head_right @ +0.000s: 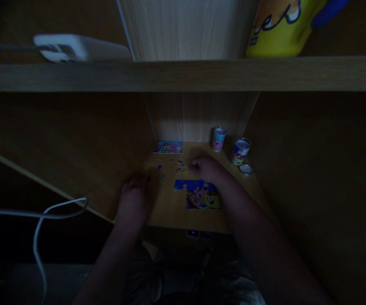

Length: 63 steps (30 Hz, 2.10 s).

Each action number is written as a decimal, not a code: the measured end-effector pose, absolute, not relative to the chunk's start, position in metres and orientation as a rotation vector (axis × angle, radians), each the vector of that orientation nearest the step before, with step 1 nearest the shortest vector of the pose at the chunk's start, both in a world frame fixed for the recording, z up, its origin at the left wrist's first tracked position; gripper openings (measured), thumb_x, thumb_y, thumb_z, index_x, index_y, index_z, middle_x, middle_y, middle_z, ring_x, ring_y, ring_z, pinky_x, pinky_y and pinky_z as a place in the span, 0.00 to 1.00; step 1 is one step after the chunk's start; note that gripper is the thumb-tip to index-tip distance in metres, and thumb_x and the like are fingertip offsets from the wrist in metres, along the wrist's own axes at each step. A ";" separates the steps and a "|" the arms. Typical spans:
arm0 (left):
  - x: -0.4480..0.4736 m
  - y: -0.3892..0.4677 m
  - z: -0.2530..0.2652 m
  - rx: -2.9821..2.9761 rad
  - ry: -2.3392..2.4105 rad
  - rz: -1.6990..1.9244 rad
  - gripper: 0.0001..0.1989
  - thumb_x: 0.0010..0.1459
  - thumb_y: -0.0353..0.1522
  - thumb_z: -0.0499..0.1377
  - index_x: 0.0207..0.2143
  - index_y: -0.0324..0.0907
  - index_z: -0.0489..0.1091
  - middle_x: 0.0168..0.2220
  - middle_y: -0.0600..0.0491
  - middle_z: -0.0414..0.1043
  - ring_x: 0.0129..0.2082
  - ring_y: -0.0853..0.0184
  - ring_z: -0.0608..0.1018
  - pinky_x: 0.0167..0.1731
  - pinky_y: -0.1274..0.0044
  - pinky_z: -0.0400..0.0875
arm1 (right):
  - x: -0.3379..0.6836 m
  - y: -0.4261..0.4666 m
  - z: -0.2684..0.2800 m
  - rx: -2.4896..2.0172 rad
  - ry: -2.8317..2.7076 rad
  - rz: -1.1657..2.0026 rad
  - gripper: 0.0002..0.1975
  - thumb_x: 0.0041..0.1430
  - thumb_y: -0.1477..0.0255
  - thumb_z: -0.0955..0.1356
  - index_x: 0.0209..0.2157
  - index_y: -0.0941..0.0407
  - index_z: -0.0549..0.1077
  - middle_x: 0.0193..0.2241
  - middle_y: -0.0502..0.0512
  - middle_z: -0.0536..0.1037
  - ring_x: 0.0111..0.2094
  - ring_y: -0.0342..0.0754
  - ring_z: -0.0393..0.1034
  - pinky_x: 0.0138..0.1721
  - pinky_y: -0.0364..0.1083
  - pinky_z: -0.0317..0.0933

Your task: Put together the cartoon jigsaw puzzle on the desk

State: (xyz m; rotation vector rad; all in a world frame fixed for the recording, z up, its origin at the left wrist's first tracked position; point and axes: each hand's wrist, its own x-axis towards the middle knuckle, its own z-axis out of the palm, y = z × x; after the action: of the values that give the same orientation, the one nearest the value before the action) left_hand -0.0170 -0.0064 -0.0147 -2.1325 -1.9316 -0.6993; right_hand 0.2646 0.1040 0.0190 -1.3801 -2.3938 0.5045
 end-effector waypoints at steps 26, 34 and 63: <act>-0.013 -0.006 -0.011 -2.087 -2.141 -0.798 0.30 0.52 0.14 0.51 0.55 0.34 0.76 0.55 0.38 0.76 0.57 0.51 0.76 0.59 0.63 0.73 | 0.271 0.110 0.017 -1.523 -2.273 0.261 0.20 0.71 0.61 0.63 0.26 0.55 0.72 0.25 0.55 0.76 0.27 0.46 0.67 0.31 0.46 0.50; -0.012 -0.004 -0.012 -2.196 -2.039 -0.893 0.12 0.66 0.28 0.56 0.46 0.40 0.79 0.51 0.40 0.77 0.52 0.50 0.77 0.58 0.58 0.73 | 0.270 0.108 0.020 -1.528 -2.287 0.265 0.21 0.71 0.61 0.62 0.26 0.56 0.73 0.25 0.55 0.77 0.26 0.46 0.66 0.32 0.46 0.50; 0.039 -0.016 -0.003 -2.334 -2.103 -2.744 0.12 0.59 0.37 0.70 0.42 0.41 0.76 0.38 0.51 0.82 0.40 0.66 0.82 0.49 0.74 0.75 | 0.253 0.084 0.039 -0.906 -2.122 1.350 0.23 0.65 0.49 0.69 0.38 0.57 0.78 0.26 0.48 0.74 0.27 0.42 0.64 0.32 0.43 0.60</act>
State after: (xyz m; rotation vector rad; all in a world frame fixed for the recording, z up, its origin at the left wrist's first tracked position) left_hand 0.0393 -0.0157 -0.0035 -2.3339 -2.1031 -2.7440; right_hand 0.2527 0.0839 0.0393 -0.9057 -2.1221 1.3498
